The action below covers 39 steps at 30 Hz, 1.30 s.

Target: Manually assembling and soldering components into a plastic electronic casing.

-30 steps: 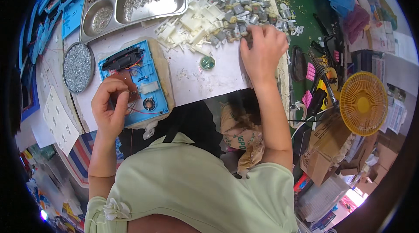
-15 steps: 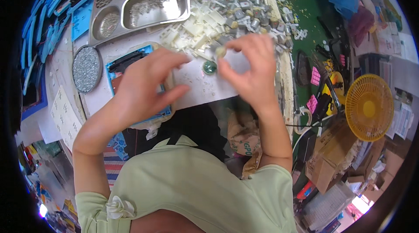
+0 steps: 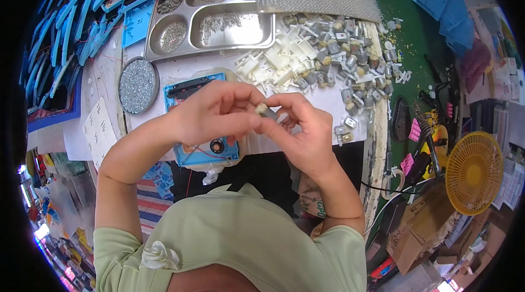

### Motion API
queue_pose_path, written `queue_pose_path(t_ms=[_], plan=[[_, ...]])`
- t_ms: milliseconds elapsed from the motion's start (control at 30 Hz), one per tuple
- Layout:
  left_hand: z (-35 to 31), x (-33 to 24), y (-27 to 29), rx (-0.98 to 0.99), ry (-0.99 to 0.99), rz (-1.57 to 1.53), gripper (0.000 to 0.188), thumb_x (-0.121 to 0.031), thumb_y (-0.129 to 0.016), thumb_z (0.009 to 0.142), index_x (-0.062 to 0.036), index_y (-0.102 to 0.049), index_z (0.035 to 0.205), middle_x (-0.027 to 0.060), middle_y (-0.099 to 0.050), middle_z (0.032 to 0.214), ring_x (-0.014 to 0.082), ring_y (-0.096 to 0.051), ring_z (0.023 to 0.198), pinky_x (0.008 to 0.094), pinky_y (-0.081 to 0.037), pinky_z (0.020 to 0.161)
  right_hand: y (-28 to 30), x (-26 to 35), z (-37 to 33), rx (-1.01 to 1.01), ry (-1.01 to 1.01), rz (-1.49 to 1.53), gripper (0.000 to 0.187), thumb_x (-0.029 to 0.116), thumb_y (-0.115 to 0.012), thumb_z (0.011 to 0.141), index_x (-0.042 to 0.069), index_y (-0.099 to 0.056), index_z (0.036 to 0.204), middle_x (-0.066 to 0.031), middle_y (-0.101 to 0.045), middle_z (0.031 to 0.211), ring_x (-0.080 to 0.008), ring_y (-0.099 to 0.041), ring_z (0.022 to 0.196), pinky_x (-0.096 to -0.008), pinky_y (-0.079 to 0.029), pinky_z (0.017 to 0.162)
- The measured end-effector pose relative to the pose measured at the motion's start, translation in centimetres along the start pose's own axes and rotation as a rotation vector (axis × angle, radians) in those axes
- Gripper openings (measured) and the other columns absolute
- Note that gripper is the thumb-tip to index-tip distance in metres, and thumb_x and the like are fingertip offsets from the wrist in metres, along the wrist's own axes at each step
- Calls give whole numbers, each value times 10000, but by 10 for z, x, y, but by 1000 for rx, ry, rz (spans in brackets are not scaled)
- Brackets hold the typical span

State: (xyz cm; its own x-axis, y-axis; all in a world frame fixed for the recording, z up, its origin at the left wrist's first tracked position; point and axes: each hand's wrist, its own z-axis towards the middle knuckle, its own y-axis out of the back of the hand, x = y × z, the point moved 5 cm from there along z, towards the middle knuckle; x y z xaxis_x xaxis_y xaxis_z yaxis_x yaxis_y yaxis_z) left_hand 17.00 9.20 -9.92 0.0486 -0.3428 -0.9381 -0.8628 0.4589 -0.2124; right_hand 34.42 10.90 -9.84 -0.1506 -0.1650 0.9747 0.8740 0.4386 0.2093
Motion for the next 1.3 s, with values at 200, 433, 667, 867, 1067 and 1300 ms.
queue_pose_path(t_ms=[200, 433, 667, 867, 1067, 1300], plan=[[15, -16, 14, 15, 92, -5, 242, -254, -648, 1032, -13, -666, 1038, 11, -668, 798, 53, -578, 606, 225, -460, 529, 14, 1, 8, -65, 43, 68, 313, -38, -789, 838, -49, -698, 1137, -84, -729, 944, -112, -688, 772, -247, -560, 724], [97, -32, 66, -234, -61, 538, 345, -346, -670, 992, -21, -703, 881, 9, -654, 692, 58, -578, 568, 242, -465, 530, 34, -34, 5, -63, -274, 482, 156, -29, -745, 889, -44, -687, 1032, -109, -719, 867, -154, -704, 750, -261, -565, 690], [144, -36, 88, -644, -362, 1403, 236, -277, -763, 839, -43, -729, 849, 162, -725, 793, 364, -707, 790, 473, -561, 733, 25, -68, -25, -75, -321, 1165, 401, 10, -763, 862, 23, -602, 1230, -113, -712, 920, -147, -667, 716, -269, -525, 585], [152, -33, 86, -689, -342, 1469, 196, -264, -725, 861, -70, -737, 887, 156, -734, 834, 363, -719, 833, 476, -569, 749, 46, -62, -43, -57, -330, 909, 583, -4, -755, 861, -16, -542, 1403, -65, -664, 890, -98, -571, 671, -217, -449, 605], [135, -50, 66, -460, -460, 1522, 258, -219, -706, 844, -61, -673, 1045, 166, -655, 976, 334, -650, 929, 496, -523, 762, 66, -46, -32, -90, -225, 101, 448, -37, -707, 880, 4, -624, 1318, 27, -613, 839, -32, -519, 738, -193, -416, 654], [-15, -55, 4, -481, -614, 931, 144, 58, -738, 831, 6, -710, 962, 109, -707, 858, 195, -698, 747, 298, -557, 662, 47, -49, -6, 158, -220, -419, 399, 13, -699, 844, 74, -695, 1238, -10, -612, 782, -80, -551, 673, -248, -468, 620]])
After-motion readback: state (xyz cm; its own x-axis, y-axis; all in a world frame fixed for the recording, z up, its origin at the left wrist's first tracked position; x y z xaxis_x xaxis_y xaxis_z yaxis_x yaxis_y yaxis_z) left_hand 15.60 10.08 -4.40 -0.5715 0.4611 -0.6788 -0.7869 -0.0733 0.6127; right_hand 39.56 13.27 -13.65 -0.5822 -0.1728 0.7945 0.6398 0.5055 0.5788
